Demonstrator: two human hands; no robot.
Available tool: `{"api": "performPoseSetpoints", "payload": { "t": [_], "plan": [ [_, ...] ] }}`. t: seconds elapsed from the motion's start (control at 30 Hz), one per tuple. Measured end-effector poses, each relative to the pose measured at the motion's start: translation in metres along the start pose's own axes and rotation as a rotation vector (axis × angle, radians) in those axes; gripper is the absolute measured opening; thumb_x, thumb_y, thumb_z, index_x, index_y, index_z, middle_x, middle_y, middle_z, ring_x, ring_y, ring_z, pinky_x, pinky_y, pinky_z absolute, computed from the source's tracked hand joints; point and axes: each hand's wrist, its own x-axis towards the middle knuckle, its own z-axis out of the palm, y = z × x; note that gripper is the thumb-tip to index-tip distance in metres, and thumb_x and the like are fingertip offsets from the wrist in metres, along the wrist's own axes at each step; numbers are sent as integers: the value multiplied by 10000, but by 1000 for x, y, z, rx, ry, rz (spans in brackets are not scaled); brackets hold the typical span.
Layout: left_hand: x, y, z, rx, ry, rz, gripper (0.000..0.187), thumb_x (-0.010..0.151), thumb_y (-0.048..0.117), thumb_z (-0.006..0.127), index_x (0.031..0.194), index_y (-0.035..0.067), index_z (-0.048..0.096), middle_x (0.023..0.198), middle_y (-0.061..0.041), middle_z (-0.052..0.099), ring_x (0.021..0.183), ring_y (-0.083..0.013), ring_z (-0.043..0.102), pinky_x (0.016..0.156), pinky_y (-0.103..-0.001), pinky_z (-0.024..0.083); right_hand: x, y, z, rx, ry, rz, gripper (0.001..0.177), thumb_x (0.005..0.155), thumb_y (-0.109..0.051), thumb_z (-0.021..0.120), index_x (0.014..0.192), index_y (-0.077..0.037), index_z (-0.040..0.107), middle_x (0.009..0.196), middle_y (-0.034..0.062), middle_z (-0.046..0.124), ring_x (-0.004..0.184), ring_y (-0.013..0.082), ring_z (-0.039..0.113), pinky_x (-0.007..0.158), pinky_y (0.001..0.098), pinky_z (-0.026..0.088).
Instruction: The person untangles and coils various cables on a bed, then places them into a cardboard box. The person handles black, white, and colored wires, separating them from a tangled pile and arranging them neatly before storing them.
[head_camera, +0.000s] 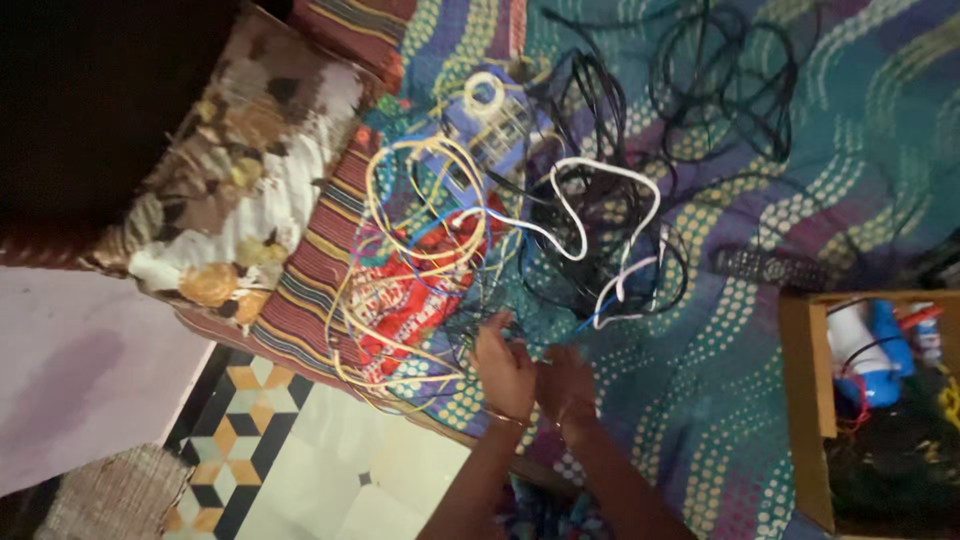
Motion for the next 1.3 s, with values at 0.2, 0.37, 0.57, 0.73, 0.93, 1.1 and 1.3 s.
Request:
{"api": "performPoseSetpoints", "payload": {
  "t": [0.2,0.37,0.57,0.73,0.93,1.1,1.3],
  "plan": [
    [39,87,-73,-240,-258,321,317,885,236,705,1168,93,695,1051,-112,717,1044,-322,644,972,-469,416,-36,15,-97,907,398,132,268,1008,-295,566,927,-82,707,863,73,740,830,234,705,742,365,527],
    [86,173,-112,-360,-546,405,202,906,271,714,1016,101,719,855,-94,710,822,-269,680,808,-415,496,-75,40,-229,1621,483,356,193,983,-262,617,986,-77,672,813,-11,648,678,99,526,599,282,382],
    [120,213,-118,-576,-498,606,127,978,178,663,970,57,701,855,-100,706,736,-192,691,678,-307,535,-135,101,-370,1625,667,121,256,1047,-290,612,1002,-47,682,698,-67,471,614,53,397,522,241,308],
    [132,248,-110,-1041,-678,208,245,1045,204,590,982,8,723,826,7,671,664,-76,527,622,-263,442,-157,112,-385,1452,731,310,274,1063,-250,607,1037,0,715,733,-89,473,677,69,347,576,260,268],
    [135,299,-162,-1482,-1207,-259,295,1094,262,523,1078,1,658,679,55,466,536,-25,377,455,-187,298,-157,124,-348,1150,769,264,343,1046,-256,611,1052,41,782,851,-1,618,809,87,539,725,258,435],
    [129,303,-193,-1164,-1395,-208,298,1045,201,544,1152,-22,709,677,47,526,489,-7,366,426,-172,280,-194,128,-384,1000,952,345,262,991,-194,610,1038,17,757,915,7,741,852,72,626,778,253,490],
    [116,282,-198,-652,-1539,80,232,973,135,616,1124,46,767,723,3,650,493,-11,433,440,-188,321,-212,118,-404,727,1129,319,232,1032,-203,665,1048,4,769,865,32,664,761,79,543,683,293,440]
  ]
}}
